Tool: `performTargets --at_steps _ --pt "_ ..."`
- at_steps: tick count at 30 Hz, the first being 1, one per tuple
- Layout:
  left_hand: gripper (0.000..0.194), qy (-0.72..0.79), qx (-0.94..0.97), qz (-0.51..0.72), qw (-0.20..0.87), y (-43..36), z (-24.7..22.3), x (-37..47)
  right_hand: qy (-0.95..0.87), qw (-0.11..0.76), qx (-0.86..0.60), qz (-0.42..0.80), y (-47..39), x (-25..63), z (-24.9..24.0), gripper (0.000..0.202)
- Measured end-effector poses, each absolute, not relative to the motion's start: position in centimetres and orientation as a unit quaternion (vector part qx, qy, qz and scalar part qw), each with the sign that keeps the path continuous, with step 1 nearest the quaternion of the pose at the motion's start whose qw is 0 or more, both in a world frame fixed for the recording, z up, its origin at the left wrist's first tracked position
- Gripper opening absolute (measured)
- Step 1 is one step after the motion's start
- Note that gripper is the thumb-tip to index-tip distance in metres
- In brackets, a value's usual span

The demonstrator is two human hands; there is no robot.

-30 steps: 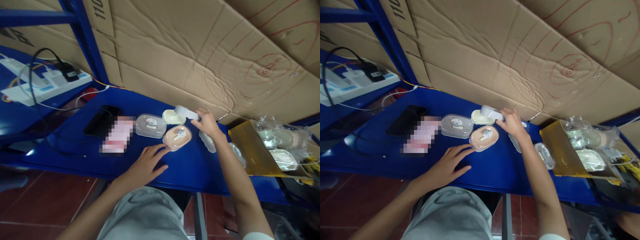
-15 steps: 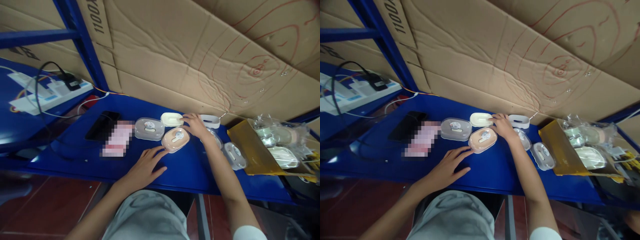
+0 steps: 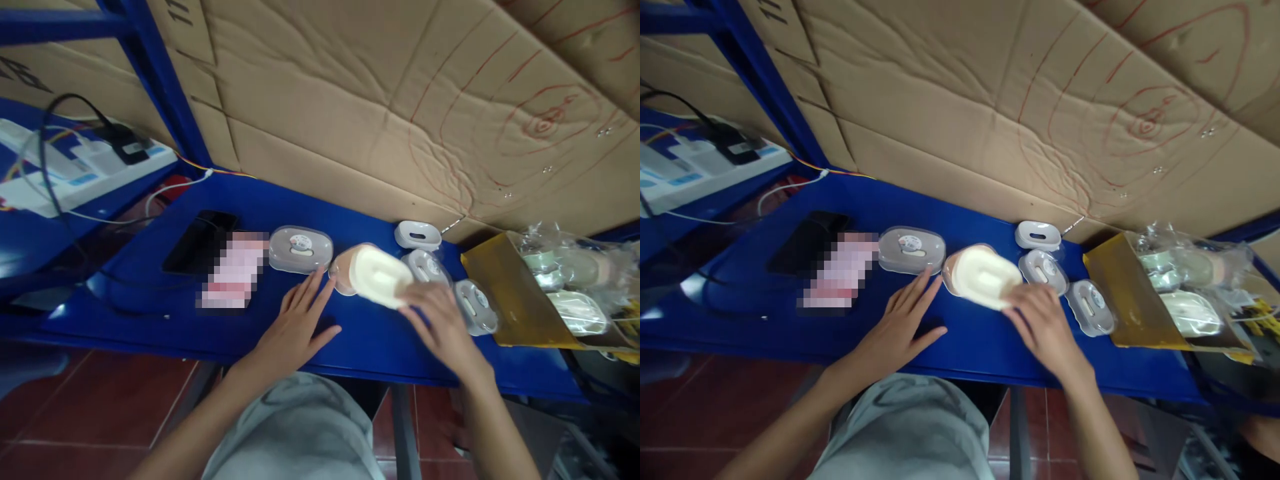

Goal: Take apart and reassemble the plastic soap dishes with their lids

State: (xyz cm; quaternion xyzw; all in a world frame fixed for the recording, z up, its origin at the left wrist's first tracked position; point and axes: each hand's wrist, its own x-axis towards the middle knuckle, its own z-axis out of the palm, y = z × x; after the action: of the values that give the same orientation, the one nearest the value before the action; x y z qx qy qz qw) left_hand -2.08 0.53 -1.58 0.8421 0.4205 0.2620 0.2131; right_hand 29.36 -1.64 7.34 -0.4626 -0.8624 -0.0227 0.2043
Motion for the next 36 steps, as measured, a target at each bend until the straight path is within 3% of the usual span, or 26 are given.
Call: performTargets --at_steps 2,4,7,9,12,17,23,28,32,36 --pt "0.091 0.402 0.845 0.284 0.208 0.3 -1.5 -2.1 -0.864 0.177 -0.472 -0.004 -5.6 28.7 5.4 0.025" --pt "0.082 0.346 0.872 0.285 0.198 0.0 -1.4 -2.2 -0.870 0.164 -0.465 0.019 -7.0 28.3 3.7 0.029" --pt "0.056 0.275 0.911 0.247 0.180 -0.3 -1.4 -2.2 -0.863 0.186 -0.470 0.012 -4.2 29.4 3.0 0.039" --pt "0.049 0.277 0.916 0.226 0.183 -0.3 -1.4 -2.1 -0.824 0.175 -0.536 -0.041 0.0 31.2 3.8 0.040" --pt "0.053 0.302 0.906 0.228 0.192 -0.3 -1.3 -2.0 -0.746 0.028 -0.658 -0.104 6.9 33.6 5.2 0.048" --pt "0.069 0.332 0.887 0.235 0.219 -0.3 -1.0 -2.2 -0.715 -0.013 -0.688 -0.124 13.4 33.7 5.1 0.037" --pt "0.081 0.342 0.873 0.232 0.259 0.0 -1.1 -2.2 -0.734 0.033 -0.658 -0.166 9.2 31.9 4.8 0.037" --pt "0.102 0.359 0.833 0.255 0.335 0.2 -1.5 -2.2 -0.822 0.226 -0.495 -0.166 -1.7 27.0 4.2 0.038" --pt "0.109 0.352 0.817 0.267 0.371 0.3 -1.6 -2.4 -0.865 0.207 -0.452 -0.069 -6.5 22.3 2.3 0.035" --pt "0.092 0.344 0.831 0.244 0.364 0.4 -1.6 -2.4 -0.886 0.201 -0.416 -0.028 -6.5 19.7 0.3 0.034"
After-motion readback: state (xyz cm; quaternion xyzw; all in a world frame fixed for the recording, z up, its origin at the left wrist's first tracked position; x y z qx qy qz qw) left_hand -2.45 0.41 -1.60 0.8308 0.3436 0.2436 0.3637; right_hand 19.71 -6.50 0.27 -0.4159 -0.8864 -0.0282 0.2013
